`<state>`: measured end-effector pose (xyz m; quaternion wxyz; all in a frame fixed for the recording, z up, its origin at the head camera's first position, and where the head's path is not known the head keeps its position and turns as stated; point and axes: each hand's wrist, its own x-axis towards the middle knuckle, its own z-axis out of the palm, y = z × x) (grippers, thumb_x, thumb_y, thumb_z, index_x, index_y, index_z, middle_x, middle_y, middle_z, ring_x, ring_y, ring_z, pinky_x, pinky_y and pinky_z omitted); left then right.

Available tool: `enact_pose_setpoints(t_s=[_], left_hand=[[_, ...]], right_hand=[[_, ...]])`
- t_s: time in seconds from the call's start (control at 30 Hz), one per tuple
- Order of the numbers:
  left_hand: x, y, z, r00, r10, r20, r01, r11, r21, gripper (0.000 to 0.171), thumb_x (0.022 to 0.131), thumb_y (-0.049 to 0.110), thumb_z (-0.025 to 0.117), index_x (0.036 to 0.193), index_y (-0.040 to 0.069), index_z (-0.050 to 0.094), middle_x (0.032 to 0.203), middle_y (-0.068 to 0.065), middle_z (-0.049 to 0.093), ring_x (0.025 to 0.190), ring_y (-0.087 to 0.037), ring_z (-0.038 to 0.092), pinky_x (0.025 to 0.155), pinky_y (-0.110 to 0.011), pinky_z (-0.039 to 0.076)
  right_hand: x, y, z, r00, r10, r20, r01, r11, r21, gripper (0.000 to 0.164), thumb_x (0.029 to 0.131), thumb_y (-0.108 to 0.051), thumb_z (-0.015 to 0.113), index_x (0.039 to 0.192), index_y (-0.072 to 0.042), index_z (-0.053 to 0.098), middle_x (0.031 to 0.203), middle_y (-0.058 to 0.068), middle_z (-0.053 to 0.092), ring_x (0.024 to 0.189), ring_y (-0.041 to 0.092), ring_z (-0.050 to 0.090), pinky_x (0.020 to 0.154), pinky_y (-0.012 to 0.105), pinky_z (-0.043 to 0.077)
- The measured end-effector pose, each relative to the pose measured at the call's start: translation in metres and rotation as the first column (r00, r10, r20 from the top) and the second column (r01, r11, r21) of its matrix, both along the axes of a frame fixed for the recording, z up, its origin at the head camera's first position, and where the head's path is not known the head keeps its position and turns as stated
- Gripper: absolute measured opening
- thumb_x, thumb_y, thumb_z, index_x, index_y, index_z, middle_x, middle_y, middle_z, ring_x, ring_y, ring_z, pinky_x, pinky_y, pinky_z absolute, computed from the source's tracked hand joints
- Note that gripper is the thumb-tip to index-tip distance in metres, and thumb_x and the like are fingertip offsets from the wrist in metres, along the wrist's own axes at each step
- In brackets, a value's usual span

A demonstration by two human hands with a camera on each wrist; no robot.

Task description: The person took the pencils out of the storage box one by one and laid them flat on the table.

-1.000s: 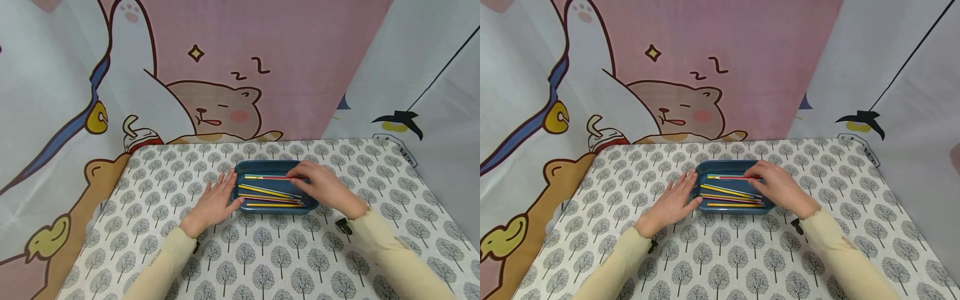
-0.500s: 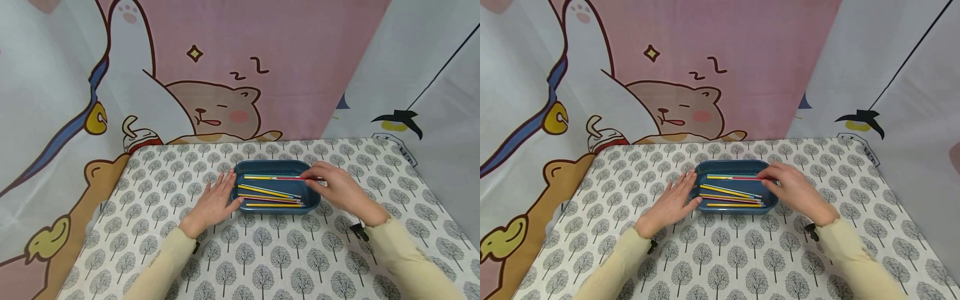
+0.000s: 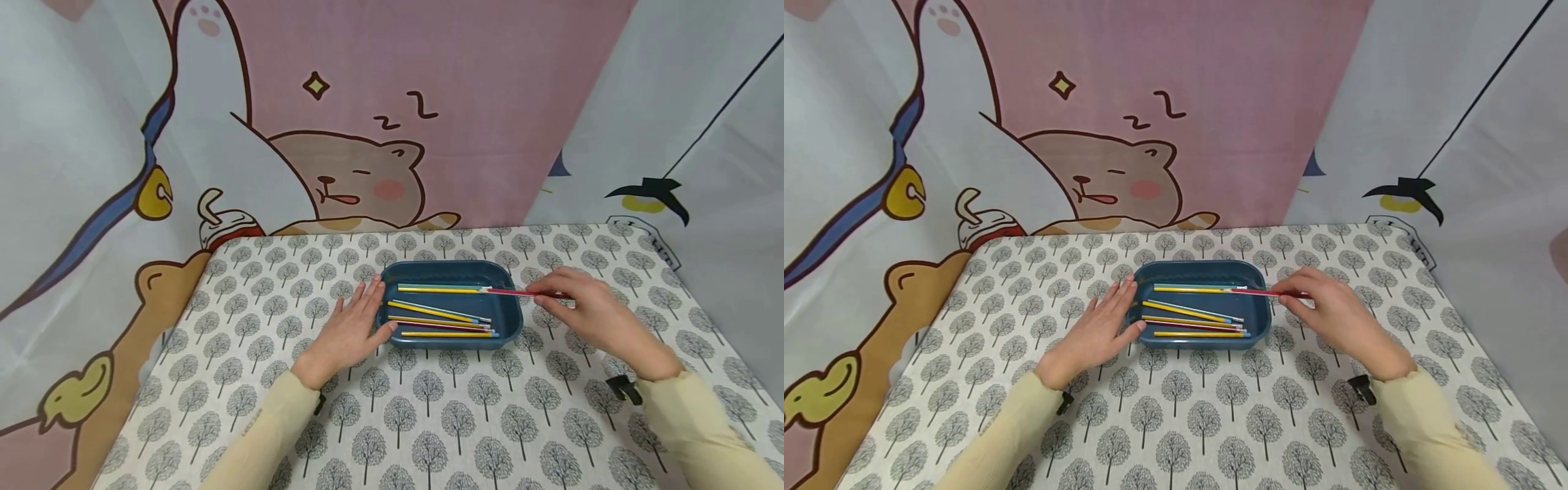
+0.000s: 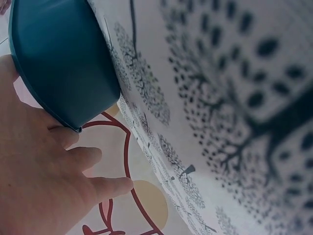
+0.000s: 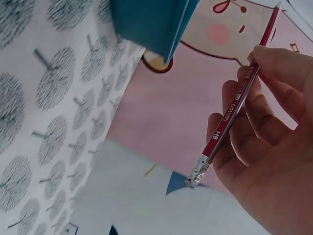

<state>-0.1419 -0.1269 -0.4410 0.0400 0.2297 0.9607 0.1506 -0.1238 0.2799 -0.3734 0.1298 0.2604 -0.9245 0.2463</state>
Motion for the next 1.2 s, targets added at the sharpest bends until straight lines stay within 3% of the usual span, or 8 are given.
enact_pose_setpoints(t_s=[0.2, 0.43, 1.2], left_hand=[[0.000, -0.001, -0.001, 1.000, -0.004, 0.000, 0.004, 1.000, -0.011, 0.084, 0.106, 0.064, 0.033, 0.167, 0.011, 0.008, 0.174, -0.004, 0.002, 0.158, -0.034, 0.013, 0.120, -0.069, 0.019], [-0.001, -0.002, 0.000, 1.000, 0.003, -0.005, -0.003, 1.000, 0.001, 0.083, 0.107, 0.060, 0.038, 0.167, 0.011, 0.009, 0.174, -0.004, 0.003, 0.158, -0.033, 0.013, 0.120, -0.069, 0.019], [0.000, 0.000, -0.001, 1.000, -0.006, -0.008, 0.006, 1.000, 0.019, 0.082, 0.107, 0.056, 0.042, 0.166, 0.008, 0.011, 0.172, -0.001, -0.002, 0.158, -0.031, 0.014, 0.122, -0.066, 0.017]], right_hand=[[0.002, 0.018, -0.005, 0.999, -0.034, -0.009, 0.034, 0.999, 0.003, 0.027, 0.089, 0.000, 0.079, 0.109, -0.017, 0.078, 0.099, -0.011, 0.065, 0.078, 0.001, 0.057, 0.061, 0.020, 0.047], [0.001, 0.034, -0.017, 0.999, -0.032, -0.005, 0.032, 0.999, 0.000, 0.029, 0.086, 0.004, 0.080, 0.108, -0.015, 0.079, 0.098, -0.011, 0.063, 0.077, 0.002, 0.053, 0.059, 0.019, 0.043], [-0.007, 0.078, -0.057, 0.977, -0.158, 0.145, 0.150, 0.987, 0.062, 0.021, 0.094, -0.007, 0.077, 0.115, -0.012, 0.078, 0.106, 0.003, 0.070, 0.080, 0.004, 0.055, 0.062, 0.025, 0.046]])
